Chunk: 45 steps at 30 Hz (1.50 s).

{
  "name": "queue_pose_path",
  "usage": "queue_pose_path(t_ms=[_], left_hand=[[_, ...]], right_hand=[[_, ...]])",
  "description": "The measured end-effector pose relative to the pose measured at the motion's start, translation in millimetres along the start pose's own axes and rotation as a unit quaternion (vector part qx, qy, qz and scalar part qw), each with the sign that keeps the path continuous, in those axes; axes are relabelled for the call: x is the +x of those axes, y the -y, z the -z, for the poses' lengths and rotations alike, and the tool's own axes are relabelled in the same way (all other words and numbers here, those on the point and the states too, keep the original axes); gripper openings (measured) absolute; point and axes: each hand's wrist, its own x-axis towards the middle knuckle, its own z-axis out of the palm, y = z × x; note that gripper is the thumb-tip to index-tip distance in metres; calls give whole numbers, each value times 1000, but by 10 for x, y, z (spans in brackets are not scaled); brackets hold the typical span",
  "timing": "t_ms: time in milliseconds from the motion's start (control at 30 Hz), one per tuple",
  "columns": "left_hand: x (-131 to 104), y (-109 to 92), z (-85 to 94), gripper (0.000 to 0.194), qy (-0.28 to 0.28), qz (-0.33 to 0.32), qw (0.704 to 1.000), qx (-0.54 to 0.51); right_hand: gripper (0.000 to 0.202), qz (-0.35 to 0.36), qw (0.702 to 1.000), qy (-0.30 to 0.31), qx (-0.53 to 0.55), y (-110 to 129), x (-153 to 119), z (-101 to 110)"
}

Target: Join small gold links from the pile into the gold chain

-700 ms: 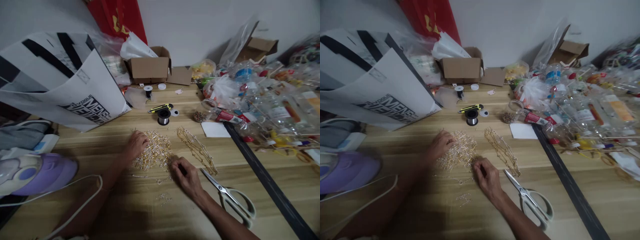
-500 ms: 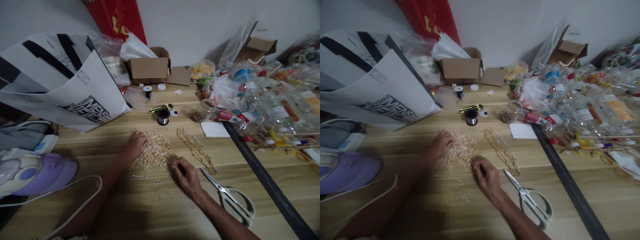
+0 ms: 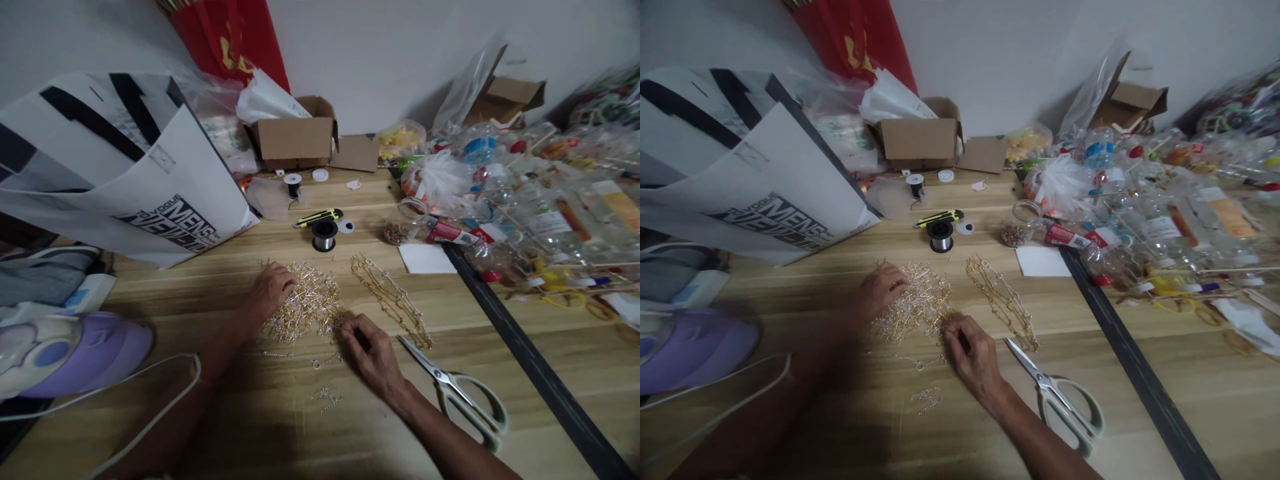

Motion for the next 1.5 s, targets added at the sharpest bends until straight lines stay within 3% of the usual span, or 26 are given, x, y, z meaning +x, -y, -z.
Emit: queue_pose_path(t_ms=[233, 1033, 1500], left_hand=[[24, -49, 56, 16, 47, -6, 999, 26], [156, 99, 55, 13, 121, -21, 992, 32], [118, 87, 60, 15, 110, -23, 992, 57]], right_hand=[[18, 6, 1000, -3, 5, -4, 6, -3], [15, 4, 1000, -2, 3, -38, -6, -13], [16, 7, 1000, -7, 10, -15, 3, -8]])
